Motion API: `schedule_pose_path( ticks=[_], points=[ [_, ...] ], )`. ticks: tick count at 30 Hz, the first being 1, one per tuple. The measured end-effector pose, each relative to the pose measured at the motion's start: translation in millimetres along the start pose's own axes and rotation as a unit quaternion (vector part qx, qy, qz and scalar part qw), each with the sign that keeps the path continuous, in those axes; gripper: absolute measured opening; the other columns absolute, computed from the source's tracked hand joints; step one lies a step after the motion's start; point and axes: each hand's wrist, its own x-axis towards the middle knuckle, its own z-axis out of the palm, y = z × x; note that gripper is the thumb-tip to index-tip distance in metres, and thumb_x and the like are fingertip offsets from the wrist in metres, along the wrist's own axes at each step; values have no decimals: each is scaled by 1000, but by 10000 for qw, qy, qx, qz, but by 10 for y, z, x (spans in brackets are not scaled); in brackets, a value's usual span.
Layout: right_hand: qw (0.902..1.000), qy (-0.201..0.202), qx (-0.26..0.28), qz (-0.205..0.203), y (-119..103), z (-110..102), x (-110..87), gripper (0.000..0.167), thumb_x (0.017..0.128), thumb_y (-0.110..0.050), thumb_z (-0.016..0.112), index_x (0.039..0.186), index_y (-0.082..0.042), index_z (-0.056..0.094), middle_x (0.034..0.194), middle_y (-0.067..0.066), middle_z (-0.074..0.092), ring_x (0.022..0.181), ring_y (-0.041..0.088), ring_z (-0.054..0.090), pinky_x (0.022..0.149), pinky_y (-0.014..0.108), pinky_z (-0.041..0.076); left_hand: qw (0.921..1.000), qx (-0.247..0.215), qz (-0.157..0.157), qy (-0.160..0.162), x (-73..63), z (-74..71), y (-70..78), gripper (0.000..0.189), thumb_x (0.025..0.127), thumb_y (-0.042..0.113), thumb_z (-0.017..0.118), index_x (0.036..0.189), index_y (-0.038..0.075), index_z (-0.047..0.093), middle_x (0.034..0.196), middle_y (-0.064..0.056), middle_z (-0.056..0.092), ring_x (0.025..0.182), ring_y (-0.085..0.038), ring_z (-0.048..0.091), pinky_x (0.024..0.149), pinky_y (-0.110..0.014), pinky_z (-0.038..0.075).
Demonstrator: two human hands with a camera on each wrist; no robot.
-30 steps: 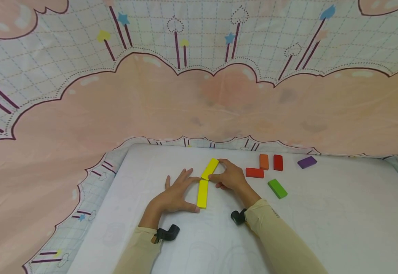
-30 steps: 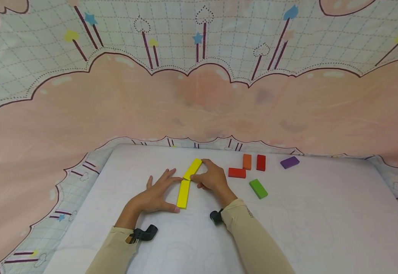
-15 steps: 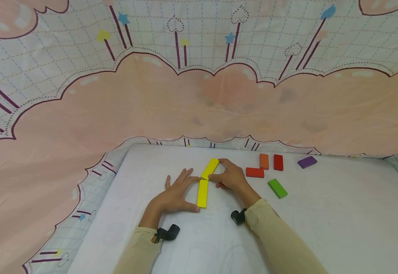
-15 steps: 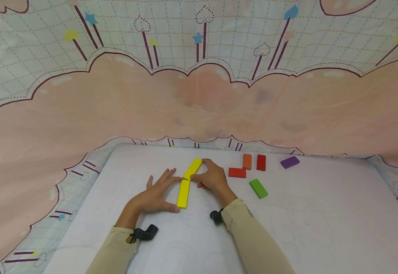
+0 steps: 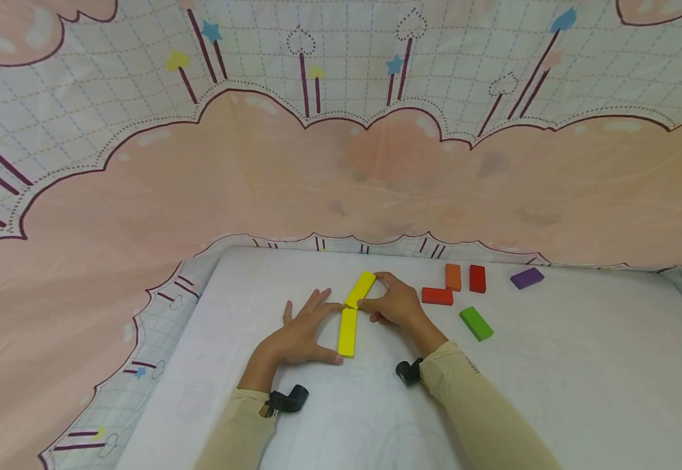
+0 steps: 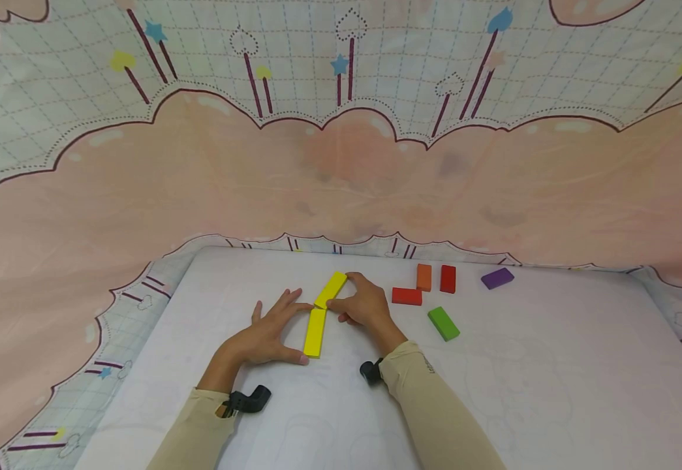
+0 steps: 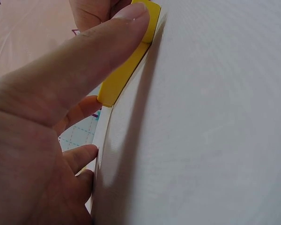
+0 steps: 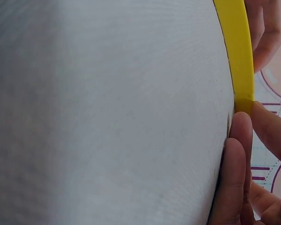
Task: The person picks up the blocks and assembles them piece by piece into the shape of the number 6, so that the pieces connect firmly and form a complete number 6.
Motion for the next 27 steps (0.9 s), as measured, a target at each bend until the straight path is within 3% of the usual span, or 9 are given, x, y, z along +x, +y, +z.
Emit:
schedule_pose_path(
  ticks=[14,20,23,27],
  points=[
    [10000,-27,75,41,-5,-4,-7,87,81,-37,87,155,-28,42,89,10,68,59,21,68,56,20,53,10000,2,-15,44,-5,-5,7,98,68,53,90,151,31,44,173,-4,11,161,-29,-1,117,-74,-12],
    [9994,-287,156,120,-3,-62,-1,92,82,-40,85,158,-30,34,85,10,70,61,23,69,59,22,55,9999,-122,-44,8,-14,-30,4,104,71,56,88,158,30,36,173,-2,13,161,-27,1,119,-70,-12],
    [9981,-528,297,115,23,-135,-24,93,85,-43,82,160,-32,27,88,11,71,65,24,69,62,24,57,9998,-63,-84,165,-6,-55,24,93,79,58,79,158,31,37,171,0,23,160,-27,11,122,-68,-3],
    [9968,-687,368,-159,93,-291,-105,87,90,-43,76,160,-33,26,107,11,69,75,25,68,72,27,59,9980,-76,-21,627,30,-82,82,70,90,51,72,152,29,48,162,1,41,153,-27,32,122,-62,21]
  ],
)
